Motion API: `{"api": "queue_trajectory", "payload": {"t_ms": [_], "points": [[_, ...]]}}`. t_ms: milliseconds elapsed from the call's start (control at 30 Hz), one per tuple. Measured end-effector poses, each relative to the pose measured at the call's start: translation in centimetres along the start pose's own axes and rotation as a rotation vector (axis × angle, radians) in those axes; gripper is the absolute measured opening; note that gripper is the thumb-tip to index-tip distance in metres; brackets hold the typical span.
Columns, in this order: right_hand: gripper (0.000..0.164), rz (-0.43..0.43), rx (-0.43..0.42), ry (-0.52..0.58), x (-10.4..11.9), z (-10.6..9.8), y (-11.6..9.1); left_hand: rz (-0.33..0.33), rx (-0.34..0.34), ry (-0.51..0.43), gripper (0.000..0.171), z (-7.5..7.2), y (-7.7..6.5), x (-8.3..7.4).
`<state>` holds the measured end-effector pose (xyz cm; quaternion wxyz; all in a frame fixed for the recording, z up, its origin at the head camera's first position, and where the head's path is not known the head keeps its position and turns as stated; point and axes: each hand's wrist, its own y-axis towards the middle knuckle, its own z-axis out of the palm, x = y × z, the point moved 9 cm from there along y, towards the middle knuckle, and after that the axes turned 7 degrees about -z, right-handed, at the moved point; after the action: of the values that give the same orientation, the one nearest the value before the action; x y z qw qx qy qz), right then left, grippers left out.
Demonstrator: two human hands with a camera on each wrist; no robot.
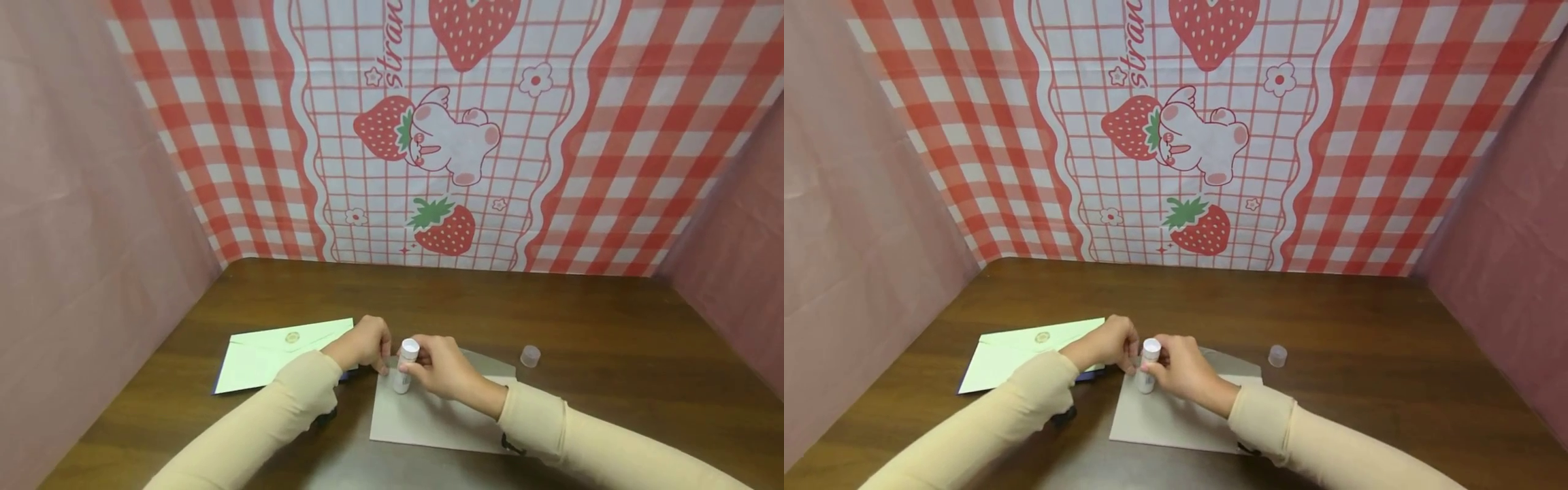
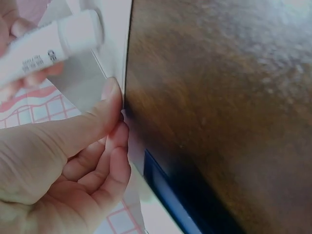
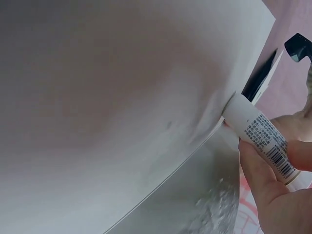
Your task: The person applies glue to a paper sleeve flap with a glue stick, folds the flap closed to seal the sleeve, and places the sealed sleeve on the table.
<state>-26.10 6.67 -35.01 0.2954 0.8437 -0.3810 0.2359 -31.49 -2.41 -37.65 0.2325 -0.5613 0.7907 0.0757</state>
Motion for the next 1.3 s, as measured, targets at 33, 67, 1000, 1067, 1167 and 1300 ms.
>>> {"api": "queue_trajectory", "payload": {"t_ms": [33,67,1000,1067,1167,1300], "points": [[0.017,0.003,0.004,0.000,-0.2,-0.2,-0.2,-0.005,0.002,0.001,0.023,0.1,0.0,0.0],[0.017,0.004,0.008,0.002,-0.3,-0.4,-0.4,-0.007,0.002,0.001,0.023,0.1,0.0,0.1],[0.021,0.054,-0.013,-0.048,-4.0,-7.1,-6.5,-0.069,0.000,0.057,0.027,-0.1,0.4,0.2],[0.021,0.058,-0.025,-0.065,-4.2,-7.6,-6.8,-0.066,0.000,0.056,0.027,-0.1,0.4,0.1],[0.020,0.087,-0.035,-0.067,-4.7,-8.2,-7.3,-0.063,0.008,0.061,0.027,-0.1,0.4,0.2],[0.020,0.110,-0.038,-0.048,-5.4,-8.8,-7.9,-0.060,0.012,0.075,0.027,0.0,0.5,0.1]]}}
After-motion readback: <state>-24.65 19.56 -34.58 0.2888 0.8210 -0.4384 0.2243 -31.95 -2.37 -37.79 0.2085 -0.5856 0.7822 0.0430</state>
